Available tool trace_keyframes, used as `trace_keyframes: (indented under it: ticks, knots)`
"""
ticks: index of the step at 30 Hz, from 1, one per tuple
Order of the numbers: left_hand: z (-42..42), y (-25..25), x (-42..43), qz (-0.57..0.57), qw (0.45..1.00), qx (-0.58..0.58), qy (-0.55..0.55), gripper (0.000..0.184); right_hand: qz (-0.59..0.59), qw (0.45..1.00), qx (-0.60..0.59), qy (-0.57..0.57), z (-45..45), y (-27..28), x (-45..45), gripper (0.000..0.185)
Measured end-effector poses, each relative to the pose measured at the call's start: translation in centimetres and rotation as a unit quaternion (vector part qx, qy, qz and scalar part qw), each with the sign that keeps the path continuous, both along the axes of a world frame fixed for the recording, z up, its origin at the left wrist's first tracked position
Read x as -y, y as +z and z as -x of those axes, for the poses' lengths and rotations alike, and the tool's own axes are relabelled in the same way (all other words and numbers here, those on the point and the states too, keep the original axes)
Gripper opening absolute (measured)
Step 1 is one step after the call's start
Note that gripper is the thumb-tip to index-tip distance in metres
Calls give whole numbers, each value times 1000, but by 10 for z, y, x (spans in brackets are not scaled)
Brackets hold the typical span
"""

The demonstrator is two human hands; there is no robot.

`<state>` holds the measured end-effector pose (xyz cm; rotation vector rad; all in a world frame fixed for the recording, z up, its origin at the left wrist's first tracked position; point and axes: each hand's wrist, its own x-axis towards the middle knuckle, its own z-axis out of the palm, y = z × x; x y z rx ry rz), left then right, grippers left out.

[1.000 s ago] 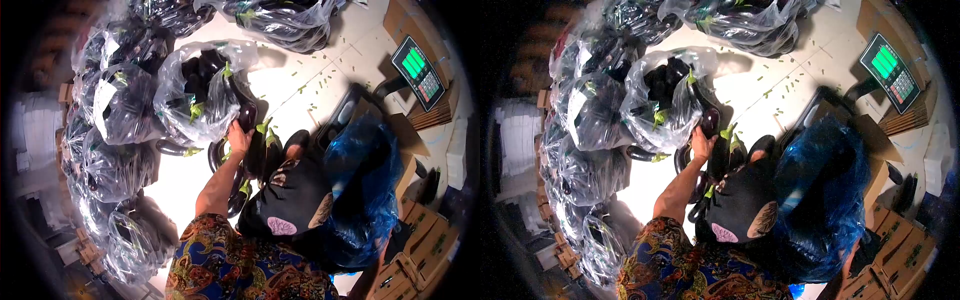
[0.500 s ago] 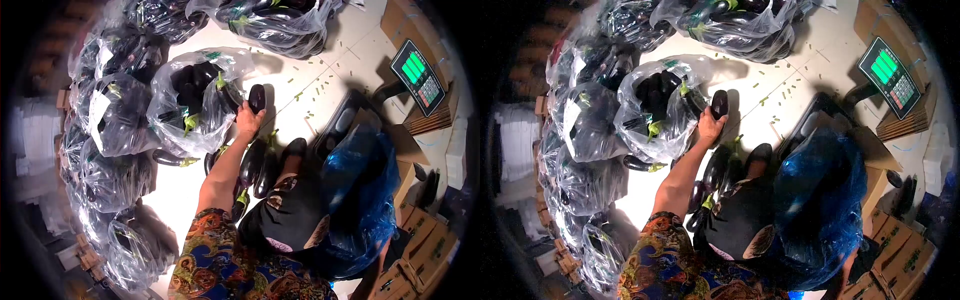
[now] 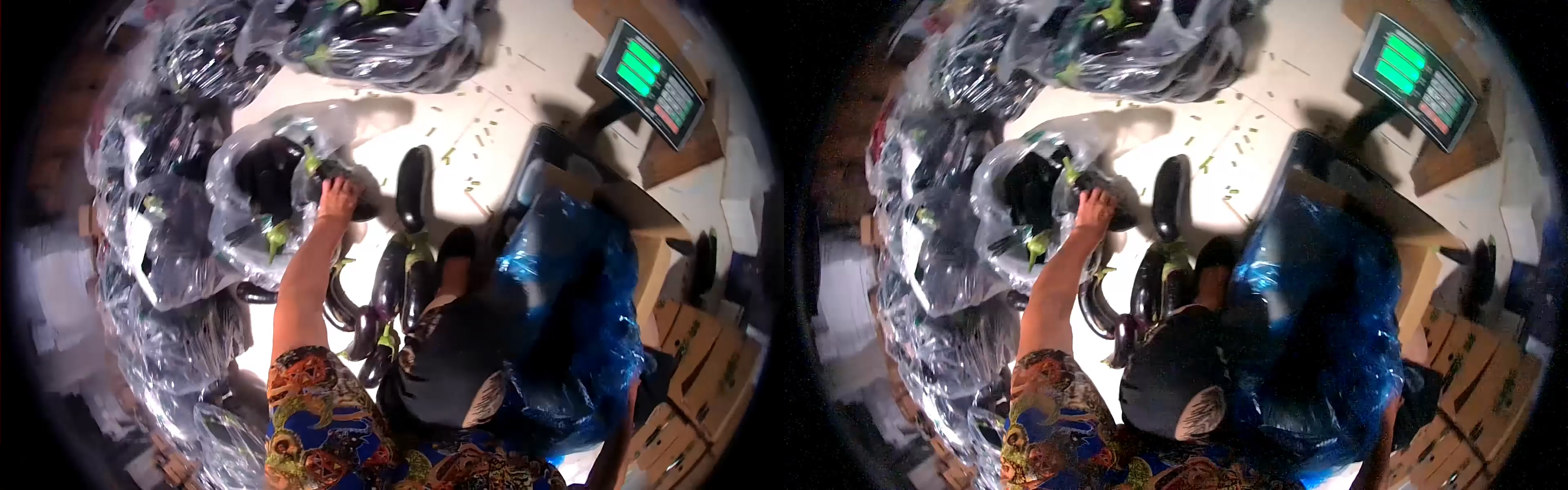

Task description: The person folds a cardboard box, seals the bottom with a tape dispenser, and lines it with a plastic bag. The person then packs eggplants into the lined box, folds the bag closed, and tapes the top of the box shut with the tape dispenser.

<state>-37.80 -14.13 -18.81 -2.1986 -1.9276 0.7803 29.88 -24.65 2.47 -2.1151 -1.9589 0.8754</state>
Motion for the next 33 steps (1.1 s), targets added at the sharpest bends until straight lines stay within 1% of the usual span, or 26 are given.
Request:
trace_keyframes:
  ticks: [1, 3, 4, 5, 6, 7, 8, 9, 11, 13, 14, 15, 16, 18, 19, 21, 22, 23, 24, 25, 26, 29, 30, 31, 32, 33]
  knots:
    - [1, -1, -4, 27, 999, -15, -15, 33, -1, 1000, -12, 3, 7, 5, -2, 29]
    - [3, 3, -1, -7, 999, -8, -36, 31, -1, 999, -39, 14, 21, 16, -11, 27]
    - [8, 6, 0, -51, 995, 14, -90, 30, 0, 998, -54, 14, 27, 22, -11, 26]
    - [4, 14, -5, -25, 996, 30, -77, 29, 3, 997, -71, 21, 36, 29, -14, 25]
    - [5, 16, -1, -52, 991, 41, -116, 29, 8, 995, -93, 31, 42, 41, -18, 24]
    - [11, 7, -3, -2, 992, 66, -110, 35, 17, 992, -117, 41, 53, 52, -23, 23]
    - [8, 8, -2, -8, 984, 107, -143, 34, 26, 988, -139, 55, 59, 61, -28, 22]
    - [-11, 34, -5, 18, 981, 132, -141, 39, 40, 984, -158, 69, 64, 68, -30, 21]
    - [-57, 75, -19, 47, 981, 190, -5, 42, 74, 976, -184, 91, 64, 79, -22, 19]
    - [-64, 80, -35, 58, 890, 449, 52, 47, 48, 977, -141, 154, 63, 80, -4, 17]
    - [-88, 98, -39, 95, 746, 643, 144, 57, 90, 968, -150, 180, 65, 88, -3, 20]
    - [-128, 156, -46, 166, 672, 688, 218, 69, 77, 969, -175, 160, 68, 88, -2, 21]
    - [-153, 190, -49, 228, 615, 712, 252, 80, 64, 968, -200, 140, 73, 87, 0, 22]
    - [-195, 224, -45, 318, 578, 729, 184, 83, 49, 960, -261, 85, 87, 90, 2, 23]
    - [-207, 221, -43, 336, 622, 690, 153, 84, 48, 952, -298, 50, 94, 93, 3, 24]
    - [-242, 257, -40, 397, 614, 649, 210, 80, 101, 905, -414, -20, 96, 87, 2, 24]
    - [-243, 260, -42, 396, 633, 613, 256, 73, 131, 920, -363, 69, 90, 91, -3, 32]
    - [-243, 260, -44, 393, 649, 577, 301, 65, 83, 929, -346, 103, 94, 98, -4, 36]
    - [-244, 263, -44, 394, 633, 587, 315, 42, 33, 935, -327, 135, 103, 106, -6, 40]
    - [-243, 269, -46, 411, 656, 560, 295, 28, -16, 938, -306, 165, 107, 109, -7, 45]
    - [-243, 277, -46, 435, 681, 522, 274, 26, -1, 931, -242, 275, 102, 107, -12, 61]
    - [-262, 316, -26, 480, 744, 433, 173, 27, -103, 916, -277, 270, 118, 94, -9, 67]
    - [-266, 317, -16, 480, 721, 471, 167, 26, -34, 925, -284, 248, 123, 95, -11, 76]
    - [-270, 318, -6, 480, 697, 508, 161, 25, -82, 921, -319, 210, 131, 94, -14, 70]
    - [-280, 324, 2, 454, 660, 585, 128, 23, -80, 919, -274, 273, 133, 87, -19, 58]
    - [-289, 335, 4, 419, 668, 589, 177, 22, -78, 911, -226, 335, 133, 80, -26, 48]
